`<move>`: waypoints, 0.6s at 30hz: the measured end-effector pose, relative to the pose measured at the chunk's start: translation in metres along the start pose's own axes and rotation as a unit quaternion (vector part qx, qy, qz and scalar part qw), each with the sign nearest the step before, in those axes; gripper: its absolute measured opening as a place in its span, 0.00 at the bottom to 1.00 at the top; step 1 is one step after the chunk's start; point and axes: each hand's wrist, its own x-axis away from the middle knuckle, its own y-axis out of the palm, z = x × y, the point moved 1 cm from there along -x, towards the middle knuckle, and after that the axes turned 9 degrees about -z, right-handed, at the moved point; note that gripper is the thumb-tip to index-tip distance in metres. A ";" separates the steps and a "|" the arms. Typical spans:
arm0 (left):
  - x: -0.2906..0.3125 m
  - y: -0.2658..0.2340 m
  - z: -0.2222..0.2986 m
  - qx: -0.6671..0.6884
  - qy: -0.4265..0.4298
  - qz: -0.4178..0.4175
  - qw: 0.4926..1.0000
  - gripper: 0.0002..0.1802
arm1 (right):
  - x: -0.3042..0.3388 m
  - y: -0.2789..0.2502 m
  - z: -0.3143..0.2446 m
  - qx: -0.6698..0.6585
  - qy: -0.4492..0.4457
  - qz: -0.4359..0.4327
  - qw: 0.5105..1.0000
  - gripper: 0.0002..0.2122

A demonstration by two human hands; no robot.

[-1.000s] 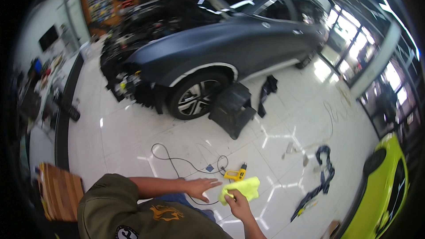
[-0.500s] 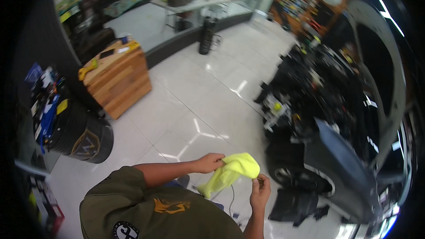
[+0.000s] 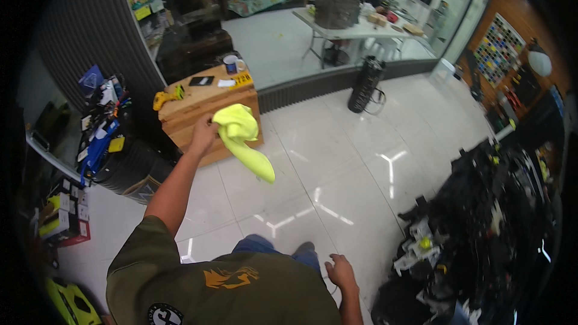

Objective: The person cleans the front fender area, uses a cordless drill to remove fasteners, and then uses a heat gun to warm the fender while pressing it into place. The person repeatedly aligns and secures the fender along the wheel arch and door gap.

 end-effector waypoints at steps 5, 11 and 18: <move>-0.119 -0.102 0.008 -0.101 -0.043 0.169 0.979 0.16 | -0.097 -0.119 0.001 0.055 -0.041 0.016 0.998 0.16; -0.244 -0.224 -0.001 -0.406 -0.066 0.251 0.876 0.16 | -0.211 -0.210 -0.010 0.030 0.012 0.157 0.987 0.15; -0.369 -0.216 -0.197 -0.400 -0.124 0.184 0.889 0.16 | -0.262 -0.199 -0.055 0.002 0.105 0.007 0.994 0.19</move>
